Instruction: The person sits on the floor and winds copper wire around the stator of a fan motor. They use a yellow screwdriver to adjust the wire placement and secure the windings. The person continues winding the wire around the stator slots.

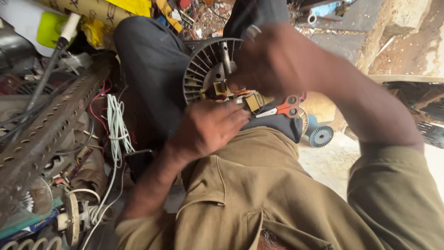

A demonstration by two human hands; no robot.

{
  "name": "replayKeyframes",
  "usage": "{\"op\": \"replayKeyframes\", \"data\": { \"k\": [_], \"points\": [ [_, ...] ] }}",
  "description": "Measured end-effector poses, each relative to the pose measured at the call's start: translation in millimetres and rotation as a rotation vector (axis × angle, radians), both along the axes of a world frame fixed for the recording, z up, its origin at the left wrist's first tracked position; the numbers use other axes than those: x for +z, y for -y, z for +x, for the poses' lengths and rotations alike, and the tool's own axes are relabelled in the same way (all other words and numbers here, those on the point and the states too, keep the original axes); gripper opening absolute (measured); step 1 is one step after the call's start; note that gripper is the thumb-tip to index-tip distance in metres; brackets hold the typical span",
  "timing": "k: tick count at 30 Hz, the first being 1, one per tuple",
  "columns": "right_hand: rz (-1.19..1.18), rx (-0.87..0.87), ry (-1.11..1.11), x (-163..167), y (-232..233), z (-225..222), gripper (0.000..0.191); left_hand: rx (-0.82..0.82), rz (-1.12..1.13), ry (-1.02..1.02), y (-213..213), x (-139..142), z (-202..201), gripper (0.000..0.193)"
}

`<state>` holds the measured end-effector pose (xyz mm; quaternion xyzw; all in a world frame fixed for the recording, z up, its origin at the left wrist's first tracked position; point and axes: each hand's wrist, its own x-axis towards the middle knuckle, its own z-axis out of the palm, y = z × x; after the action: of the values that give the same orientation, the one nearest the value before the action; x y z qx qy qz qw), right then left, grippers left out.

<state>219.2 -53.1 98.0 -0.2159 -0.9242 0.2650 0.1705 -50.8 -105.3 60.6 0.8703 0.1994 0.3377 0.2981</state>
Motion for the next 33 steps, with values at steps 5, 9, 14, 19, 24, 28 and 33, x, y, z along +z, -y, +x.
{"op": "replayKeyframes", "data": {
  "k": [5, 9, 14, 19, 24, 28, 33],
  "points": [
    [-0.234, -0.412, 0.077, -18, -23, 8, 0.015, 0.279, -0.518, 0.525, -32, -22, 20, 0.006],
    [-0.115, -0.452, 0.411, 11, 8, 22, 0.018, -0.139, -0.283, -0.113, -117, 9, 61, 0.018],
    [-0.209, 0.075, 0.242, 39, 68, -13, 0.01, -0.073, -0.527, 0.114, -92, 18, 27, 0.005],
    [0.039, -0.232, 0.164, -3, 14, 2, 0.025, 0.117, 0.055, -0.075, -5, -14, -5, 0.012],
    [0.131, -0.542, 0.117, -27, -10, 13, 0.013, 0.187, -0.455, 0.494, -59, -13, 38, 0.02],
    [-0.25, -0.396, 0.302, 11, 15, 15, 0.017, -0.191, -0.322, -0.154, -130, -1, 57, 0.026],
    [-0.249, 0.049, -0.173, 31, 44, -2, 0.024, 0.037, -0.371, 0.095, -60, 5, 18, 0.021]
  ]
}}
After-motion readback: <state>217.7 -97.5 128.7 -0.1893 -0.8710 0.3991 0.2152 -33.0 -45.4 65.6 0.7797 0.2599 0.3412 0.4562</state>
